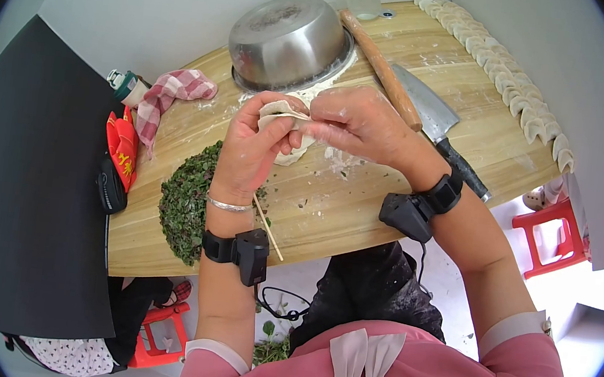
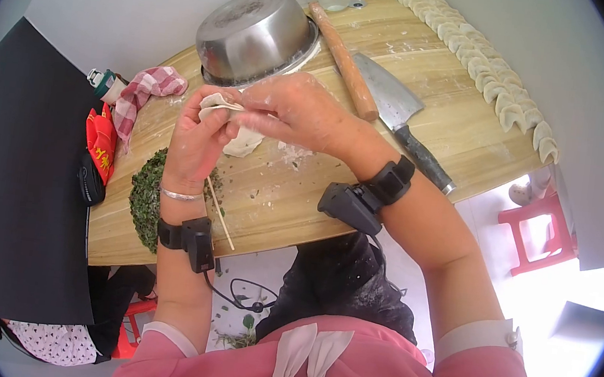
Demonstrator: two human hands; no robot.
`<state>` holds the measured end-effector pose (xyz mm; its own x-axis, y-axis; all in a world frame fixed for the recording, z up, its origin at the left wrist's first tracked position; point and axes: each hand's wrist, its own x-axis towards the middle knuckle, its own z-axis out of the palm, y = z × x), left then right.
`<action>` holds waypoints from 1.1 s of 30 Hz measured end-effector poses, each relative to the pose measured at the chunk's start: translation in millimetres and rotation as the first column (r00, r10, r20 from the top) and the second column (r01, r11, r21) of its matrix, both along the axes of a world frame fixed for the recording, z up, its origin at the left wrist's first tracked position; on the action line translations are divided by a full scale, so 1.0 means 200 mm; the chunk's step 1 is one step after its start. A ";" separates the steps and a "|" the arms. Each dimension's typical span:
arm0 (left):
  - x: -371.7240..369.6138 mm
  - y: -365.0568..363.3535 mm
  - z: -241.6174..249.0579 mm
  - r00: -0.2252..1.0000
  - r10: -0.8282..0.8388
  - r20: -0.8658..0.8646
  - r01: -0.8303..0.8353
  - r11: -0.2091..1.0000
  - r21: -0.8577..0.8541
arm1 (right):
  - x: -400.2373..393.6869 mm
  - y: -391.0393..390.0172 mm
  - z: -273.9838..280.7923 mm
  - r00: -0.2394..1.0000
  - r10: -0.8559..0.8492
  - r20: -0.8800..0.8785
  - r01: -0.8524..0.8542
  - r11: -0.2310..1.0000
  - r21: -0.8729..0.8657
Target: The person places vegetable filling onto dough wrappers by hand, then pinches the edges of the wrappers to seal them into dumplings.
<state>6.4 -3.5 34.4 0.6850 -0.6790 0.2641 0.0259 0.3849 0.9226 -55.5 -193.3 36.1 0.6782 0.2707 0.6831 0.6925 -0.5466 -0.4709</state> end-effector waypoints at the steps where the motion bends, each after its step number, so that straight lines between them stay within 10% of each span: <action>1: -0.01 -0.01 0.00 0.999 0.036 -0.018 -0.035 0.999 0.014 | -0.02 0.00 0.02 0.999 -0.050 0.014 0.050 0.997 -0.056; 33: 0.01 -0.01 0.00 0.995 0.083 0.055 -0.093 0.976 0.199 | 0.00 0.01 0.00 0.969 -0.246 0.033 0.247 0.943 -0.223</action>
